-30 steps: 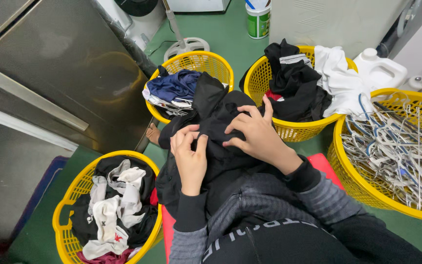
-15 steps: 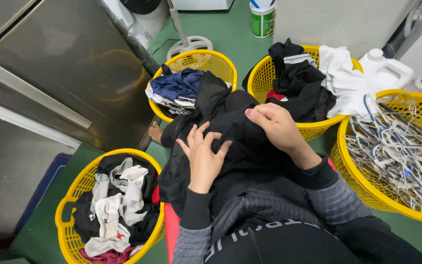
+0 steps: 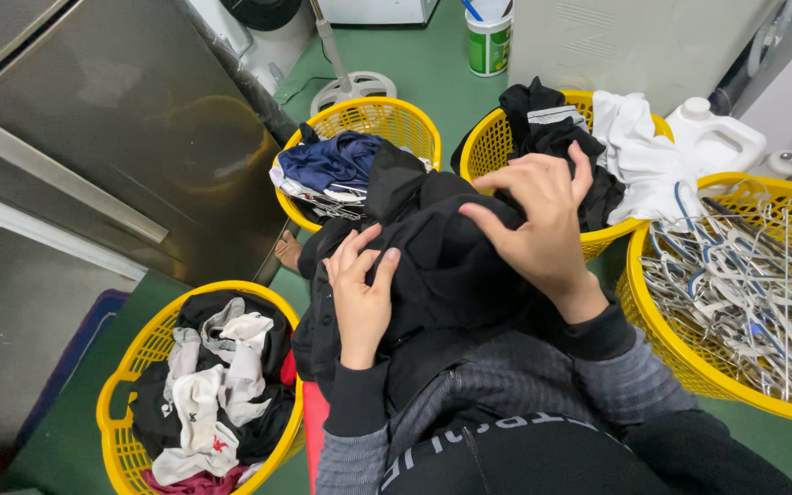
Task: The person sits in a laundry area with baskets of clothes and hangers around them. They handle a black jacket, thread a wire hanger into it, and spend the rest of the clip adjusting and straightening the jacket on the hanger over their lap.
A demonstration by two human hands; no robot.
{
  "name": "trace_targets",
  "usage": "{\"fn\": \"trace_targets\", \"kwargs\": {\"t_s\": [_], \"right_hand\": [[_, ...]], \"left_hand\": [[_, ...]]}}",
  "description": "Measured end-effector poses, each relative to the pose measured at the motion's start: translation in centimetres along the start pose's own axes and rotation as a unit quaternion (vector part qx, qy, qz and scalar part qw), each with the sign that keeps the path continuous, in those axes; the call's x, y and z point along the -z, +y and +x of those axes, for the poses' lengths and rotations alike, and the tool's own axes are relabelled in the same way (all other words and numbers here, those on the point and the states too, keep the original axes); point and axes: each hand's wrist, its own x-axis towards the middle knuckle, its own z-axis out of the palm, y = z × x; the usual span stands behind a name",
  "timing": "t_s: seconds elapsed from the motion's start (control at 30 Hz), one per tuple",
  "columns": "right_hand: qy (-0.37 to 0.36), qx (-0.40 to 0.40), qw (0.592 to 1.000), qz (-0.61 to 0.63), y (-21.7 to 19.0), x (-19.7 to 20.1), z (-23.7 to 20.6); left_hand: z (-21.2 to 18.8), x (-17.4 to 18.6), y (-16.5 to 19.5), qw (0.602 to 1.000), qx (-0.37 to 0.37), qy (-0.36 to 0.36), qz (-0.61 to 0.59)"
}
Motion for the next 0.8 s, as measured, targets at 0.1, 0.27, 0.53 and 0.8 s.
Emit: {"fn": "trace_targets", "kwargs": {"t_s": [0.1, 0.27, 0.53, 0.8], "right_hand": [[-0.063, 0.096, 0.993, 0.015, -1.3, -0.6, -0.4], [-0.177, 0.136, 0.975, 0.003, -2.1, -2.5, -1.0], [-0.179, 0.115, 0.976, 0.04, -0.5, -0.4, -0.3], [-0.164, 0.092, 0.98, 0.057, 0.8, 1.9, 0.6]], "left_hand": [[0.1, 0.3, -0.8, 0.999, 0.013, 0.032, 0.0], [-0.1, 0.6, -1.6, 0.999, 0.01, 0.052, -0.007], [0.2, 1.4, -3.1, 0.997, 0.026, 0.07, 0.002], [0.7, 3.2, -6.9, 0.991, 0.065, 0.112, 0.037]]}}
